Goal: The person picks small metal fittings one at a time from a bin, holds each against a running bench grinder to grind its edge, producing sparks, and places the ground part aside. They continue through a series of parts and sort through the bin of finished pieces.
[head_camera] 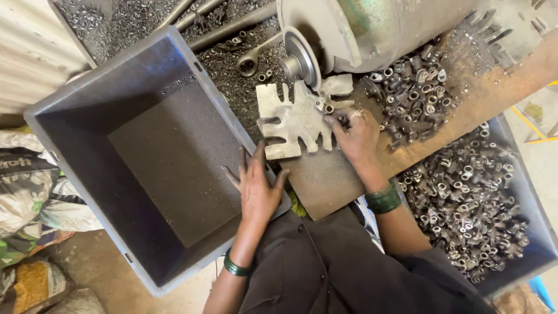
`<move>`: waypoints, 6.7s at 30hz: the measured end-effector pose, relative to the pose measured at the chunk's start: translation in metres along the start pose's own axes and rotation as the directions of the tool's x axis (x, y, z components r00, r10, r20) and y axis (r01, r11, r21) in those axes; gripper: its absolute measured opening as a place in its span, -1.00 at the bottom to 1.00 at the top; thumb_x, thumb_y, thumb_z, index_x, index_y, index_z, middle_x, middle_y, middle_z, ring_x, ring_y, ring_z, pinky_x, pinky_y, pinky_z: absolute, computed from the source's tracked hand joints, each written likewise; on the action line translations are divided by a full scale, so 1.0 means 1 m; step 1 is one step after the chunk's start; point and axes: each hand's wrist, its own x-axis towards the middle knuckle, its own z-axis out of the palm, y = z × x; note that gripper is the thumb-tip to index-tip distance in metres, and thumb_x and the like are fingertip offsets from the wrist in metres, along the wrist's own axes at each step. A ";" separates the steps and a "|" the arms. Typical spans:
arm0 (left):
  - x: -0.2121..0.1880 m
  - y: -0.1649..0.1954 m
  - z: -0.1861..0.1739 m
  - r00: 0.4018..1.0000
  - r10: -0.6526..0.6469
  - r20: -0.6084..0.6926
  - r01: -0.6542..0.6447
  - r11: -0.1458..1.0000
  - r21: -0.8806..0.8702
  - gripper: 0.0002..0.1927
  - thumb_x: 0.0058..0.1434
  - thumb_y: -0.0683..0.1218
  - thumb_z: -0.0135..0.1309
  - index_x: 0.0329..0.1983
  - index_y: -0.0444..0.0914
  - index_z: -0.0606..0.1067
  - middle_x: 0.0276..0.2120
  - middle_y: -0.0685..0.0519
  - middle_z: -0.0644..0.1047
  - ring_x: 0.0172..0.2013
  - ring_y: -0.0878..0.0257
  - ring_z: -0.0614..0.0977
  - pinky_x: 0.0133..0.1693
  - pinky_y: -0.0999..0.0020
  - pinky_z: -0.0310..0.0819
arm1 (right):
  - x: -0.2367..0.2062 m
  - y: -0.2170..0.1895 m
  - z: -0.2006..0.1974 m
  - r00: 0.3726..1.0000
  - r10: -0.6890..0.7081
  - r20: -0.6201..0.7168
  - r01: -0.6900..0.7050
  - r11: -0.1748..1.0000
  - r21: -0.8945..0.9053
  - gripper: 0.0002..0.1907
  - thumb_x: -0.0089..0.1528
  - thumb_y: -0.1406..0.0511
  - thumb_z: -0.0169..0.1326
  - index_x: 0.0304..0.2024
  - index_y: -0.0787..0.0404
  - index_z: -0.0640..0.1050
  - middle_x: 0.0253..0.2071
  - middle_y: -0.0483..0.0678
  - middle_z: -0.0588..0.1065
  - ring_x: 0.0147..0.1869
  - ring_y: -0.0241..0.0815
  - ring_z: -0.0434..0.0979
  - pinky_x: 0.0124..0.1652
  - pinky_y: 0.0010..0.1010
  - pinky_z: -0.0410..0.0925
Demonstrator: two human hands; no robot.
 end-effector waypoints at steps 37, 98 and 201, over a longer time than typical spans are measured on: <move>-0.009 -0.020 0.000 0.999 0.006 -0.054 -0.006 1.000 -0.002 -0.29 0.15 0.11 0.30 0.36 -0.02 0.35 0.50 0.06 0.16 0.48 -0.32 -0.02 0.33 -0.55 -0.35 | 0.035 -0.029 0.012 0.999 0.008 0.050 -0.011 0.998 0.065 -0.77 0.24 0.20 0.32 -0.16 0.20 0.69 -0.16 0.06 0.56 -0.13 0.12 0.58 -0.12 -0.14 0.41; -0.029 -0.072 -0.025 0.998 -0.011 0.063 0.016 0.997 -0.074 0.09 0.04 0.21 0.33 0.51 -0.20 0.03 0.52 -0.14 -0.07 0.45 -0.44 -0.18 0.29 -0.58 -0.34 | 0.000 -0.066 0.045 0.968 -0.235 -0.085 0.234 0.972 -0.021 -0.76 0.12 0.38 0.46 -0.26 0.29 0.64 -0.26 0.06 0.54 -0.17 0.02 0.57 -0.16 -0.23 0.43; -0.088 -0.093 -0.030 0.996 0.040 -0.080 -0.045 0.997 -0.063 0.04 0.24 0.30 0.17 0.57 -0.26 -0.03 0.52 -0.39 -0.23 0.50 -0.43 -0.20 0.39 -0.43 -0.29 | -0.075 -0.115 0.009 0.997 0.076 -0.019 -0.074 0.995 0.070 -0.62 0.21 0.20 0.40 -0.06 0.30 0.63 0.00 0.17 0.52 0.07 0.13 0.54 0.04 -0.18 0.43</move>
